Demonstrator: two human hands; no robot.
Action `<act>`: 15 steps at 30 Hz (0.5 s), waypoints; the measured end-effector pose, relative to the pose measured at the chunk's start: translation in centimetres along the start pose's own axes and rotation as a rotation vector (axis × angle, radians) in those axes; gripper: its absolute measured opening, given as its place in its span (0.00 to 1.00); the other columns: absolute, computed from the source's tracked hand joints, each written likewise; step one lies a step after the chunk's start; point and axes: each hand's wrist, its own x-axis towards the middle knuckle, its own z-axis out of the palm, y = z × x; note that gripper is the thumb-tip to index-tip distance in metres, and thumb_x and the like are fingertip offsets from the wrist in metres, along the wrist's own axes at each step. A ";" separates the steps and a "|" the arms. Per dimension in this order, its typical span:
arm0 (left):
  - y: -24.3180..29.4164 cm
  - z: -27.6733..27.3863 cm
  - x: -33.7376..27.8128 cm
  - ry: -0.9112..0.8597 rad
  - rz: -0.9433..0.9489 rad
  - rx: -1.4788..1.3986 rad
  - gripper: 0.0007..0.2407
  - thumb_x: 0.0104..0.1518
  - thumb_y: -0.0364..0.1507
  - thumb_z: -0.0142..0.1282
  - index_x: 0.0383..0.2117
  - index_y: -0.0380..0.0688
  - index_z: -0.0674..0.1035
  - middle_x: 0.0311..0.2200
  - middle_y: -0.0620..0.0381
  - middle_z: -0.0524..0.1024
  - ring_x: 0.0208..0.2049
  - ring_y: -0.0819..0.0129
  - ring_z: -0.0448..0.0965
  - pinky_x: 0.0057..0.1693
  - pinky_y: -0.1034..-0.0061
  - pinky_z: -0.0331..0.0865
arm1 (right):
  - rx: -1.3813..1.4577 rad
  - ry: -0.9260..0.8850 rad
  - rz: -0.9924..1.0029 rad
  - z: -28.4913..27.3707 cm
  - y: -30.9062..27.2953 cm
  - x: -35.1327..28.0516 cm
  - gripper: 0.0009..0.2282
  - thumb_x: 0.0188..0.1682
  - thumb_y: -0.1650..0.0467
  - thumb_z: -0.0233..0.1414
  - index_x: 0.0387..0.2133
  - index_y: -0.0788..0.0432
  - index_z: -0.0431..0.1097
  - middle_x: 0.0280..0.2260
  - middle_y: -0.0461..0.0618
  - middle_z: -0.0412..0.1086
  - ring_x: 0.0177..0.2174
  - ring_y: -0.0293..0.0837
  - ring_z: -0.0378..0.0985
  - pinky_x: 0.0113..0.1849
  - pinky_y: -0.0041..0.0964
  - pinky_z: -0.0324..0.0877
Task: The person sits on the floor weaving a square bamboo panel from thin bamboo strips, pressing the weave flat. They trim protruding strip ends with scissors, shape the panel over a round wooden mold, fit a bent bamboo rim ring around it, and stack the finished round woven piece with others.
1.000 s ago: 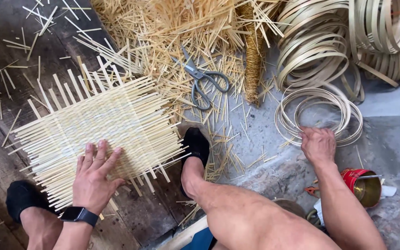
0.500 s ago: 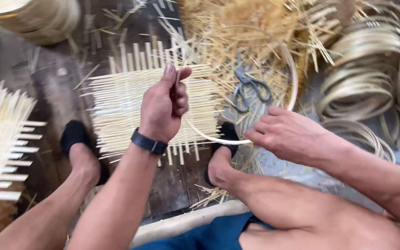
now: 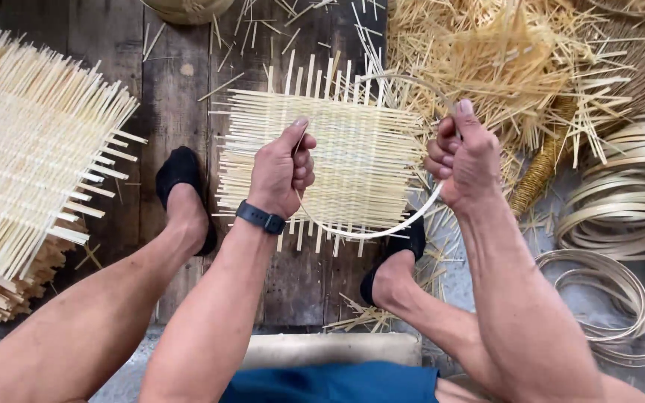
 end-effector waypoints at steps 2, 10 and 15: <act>-0.3 -0.5 0.2 -0.060 0.012 -0.015 0.13 0.63 0.38 0.60 0.27 0.41 0.77 0.14 0.68 0.63 0.13 0.82 0.59 0.19 0.86 0.53 | 0.081 0.048 -0.016 -0.3 0.2 0.3 0.18 0.60 0.58 0.51 0.26 0.58 0.65 0.16 0.37 0.52 0.13 0.31 0.51 0.15 0.27 0.50; -2.0 5.0 -3.8 -0.149 -0.006 -0.447 0.14 0.62 0.38 0.46 0.36 0.41 0.78 0.23 0.58 0.78 0.27 0.67 0.79 0.43 0.67 0.78 | 0.331 0.263 -0.180 1.5 1.5 0.6 0.18 0.56 0.58 0.46 0.32 0.63 0.68 0.17 0.42 0.57 0.17 0.37 0.61 0.20 0.34 0.63; -0.6 2.6 -1.8 -0.263 0.085 -0.168 0.15 0.66 0.40 0.51 0.36 0.41 0.82 0.20 0.62 0.74 0.18 0.76 0.69 0.27 0.80 0.66 | -0.706 0.313 -0.946 5.8 -2.4 -3.5 0.16 0.52 0.68 0.54 0.49 0.66 0.65 0.36 0.52 0.65 0.37 0.49 0.68 0.42 0.44 0.70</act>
